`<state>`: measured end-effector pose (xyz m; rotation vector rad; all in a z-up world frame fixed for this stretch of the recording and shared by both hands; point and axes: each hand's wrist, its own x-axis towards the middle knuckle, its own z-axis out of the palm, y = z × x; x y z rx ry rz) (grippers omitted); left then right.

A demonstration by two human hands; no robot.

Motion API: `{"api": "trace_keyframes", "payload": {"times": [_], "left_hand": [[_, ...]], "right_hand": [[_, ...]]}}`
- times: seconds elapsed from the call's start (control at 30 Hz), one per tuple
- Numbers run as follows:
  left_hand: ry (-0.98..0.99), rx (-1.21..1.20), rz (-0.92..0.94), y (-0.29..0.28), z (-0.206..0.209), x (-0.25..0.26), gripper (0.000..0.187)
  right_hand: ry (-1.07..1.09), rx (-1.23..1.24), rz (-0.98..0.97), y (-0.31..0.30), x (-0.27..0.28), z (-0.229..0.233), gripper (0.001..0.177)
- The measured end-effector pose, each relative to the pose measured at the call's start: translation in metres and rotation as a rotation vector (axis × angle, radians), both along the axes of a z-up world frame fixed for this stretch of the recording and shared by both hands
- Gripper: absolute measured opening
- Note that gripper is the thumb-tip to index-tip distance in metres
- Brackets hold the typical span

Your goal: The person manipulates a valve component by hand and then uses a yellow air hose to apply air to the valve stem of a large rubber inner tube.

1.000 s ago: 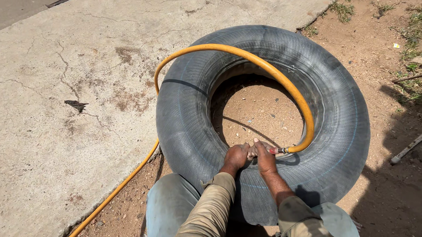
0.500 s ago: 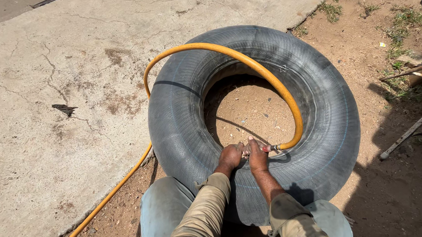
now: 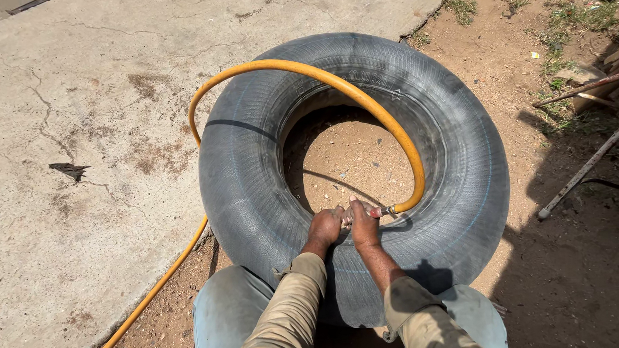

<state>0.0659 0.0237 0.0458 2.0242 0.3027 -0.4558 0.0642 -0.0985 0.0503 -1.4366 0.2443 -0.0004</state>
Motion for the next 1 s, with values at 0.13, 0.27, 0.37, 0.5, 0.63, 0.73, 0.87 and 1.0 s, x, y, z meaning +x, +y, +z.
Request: {"api": "trace_keyframes", "payload": {"times": [0.13,0.27,0.37,0.5,0.63,0.73,0.87,1.0], "left_hand": [[0.036,0.018,0.005,0.004,0.004,0.000,0.057],[0.069,0.004,0.011,0.001,0.011,0.001,0.056],[0.070,0.004,0.027,0.004,0.014,0.000,0.057],[0.052,-0.012,0.034,0.004,0.014,0.004,0.057],[0.036,-0.026,0.059,0.002,0.004,0.002,0.057],[0.020,-0.030,0.072,0.005,-0.001,0.005,0.058],[-0.002,-0.028,0.058,0.002,-0.004,0.006,0.059],[0.015,0.010,0.026,-0.001,0.000,0.007,0.059]], "right_hand": [[-0.004,0.021,0.018,0.003,0.000,0.005,0.043],[0.024,0.040,0.003,0.001,0.002,0.009,0.041],[0.020,0.038,0.006,0.005,0.003,0.007,0.041],[-0.007,0.036,0.005,0.006,0.009,0.006,0.038],[0.016,0.004,0.000,0.004,0.010,-0.003,0.038],[-0.026,-0.001,0.018,0.006,0.015,-0.008,0.038],[-0.017,-0.056,-0.013,0.004,0.016,-0.006,0.038],[0.011,-0.094,-0.030,0.000,0.014,0.005,0.041]]}}
